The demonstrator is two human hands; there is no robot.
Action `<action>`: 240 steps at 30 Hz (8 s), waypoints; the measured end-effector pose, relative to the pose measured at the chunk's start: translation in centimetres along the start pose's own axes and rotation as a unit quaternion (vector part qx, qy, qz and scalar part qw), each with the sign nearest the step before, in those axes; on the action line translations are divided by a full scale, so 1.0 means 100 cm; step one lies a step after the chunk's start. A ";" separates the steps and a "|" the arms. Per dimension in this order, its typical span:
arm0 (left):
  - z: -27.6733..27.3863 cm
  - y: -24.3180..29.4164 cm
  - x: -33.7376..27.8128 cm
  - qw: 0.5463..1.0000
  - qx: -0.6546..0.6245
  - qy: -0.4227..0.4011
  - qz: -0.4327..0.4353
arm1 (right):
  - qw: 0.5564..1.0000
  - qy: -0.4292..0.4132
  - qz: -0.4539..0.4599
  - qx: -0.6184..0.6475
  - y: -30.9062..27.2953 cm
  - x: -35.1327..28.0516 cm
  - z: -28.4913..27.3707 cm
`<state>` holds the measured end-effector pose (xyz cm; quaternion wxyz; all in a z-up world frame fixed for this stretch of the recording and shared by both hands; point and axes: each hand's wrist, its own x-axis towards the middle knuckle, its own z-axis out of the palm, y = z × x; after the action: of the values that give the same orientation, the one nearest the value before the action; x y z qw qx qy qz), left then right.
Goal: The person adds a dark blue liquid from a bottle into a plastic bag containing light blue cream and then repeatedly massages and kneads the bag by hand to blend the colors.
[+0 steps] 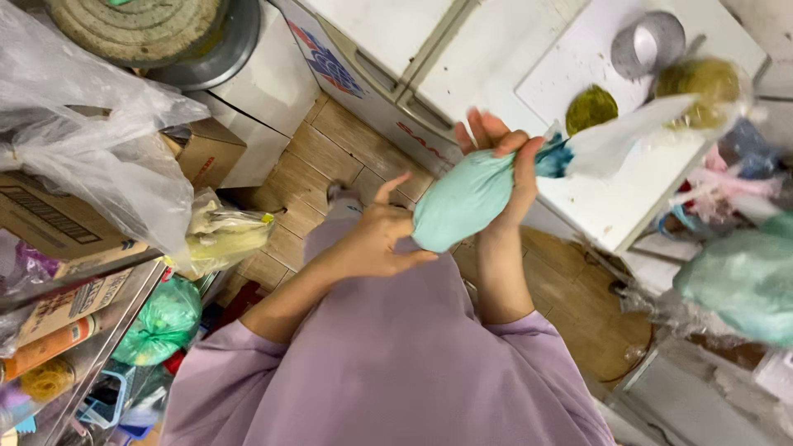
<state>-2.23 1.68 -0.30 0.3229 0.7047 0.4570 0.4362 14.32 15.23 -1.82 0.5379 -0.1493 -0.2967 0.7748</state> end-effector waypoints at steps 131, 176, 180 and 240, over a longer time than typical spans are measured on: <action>-0.256 -0.286 0.133 0.960 -0.001 0.223 -0.172 | 0.918 -0.160 0.041 -0.361 0.256 0.324 -0.072; -0.199 -0.419 0.032 0.916 -0.100 0.232 -0.313 | 0.789 -0.269 0.161 -0.528 0.306 0.314 -0.022; -0.193 -0.426 0.051 0.891 -0.151 0.279 -0.325 | 0.770 -0.316 0.045 -0.553 0.318 0.355 0.008; -0.171 -0.456 0.132 0.825 -0.147 0.476 -0.267 | 0.921 0.015 0.390 0.010 0.273 0.484 -0.124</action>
<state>-31.69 31.90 -28.00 0.2684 0.2044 0.6547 0.6765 -17.48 56.87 -24.16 0.1995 -0.2592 -0.1989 0.9238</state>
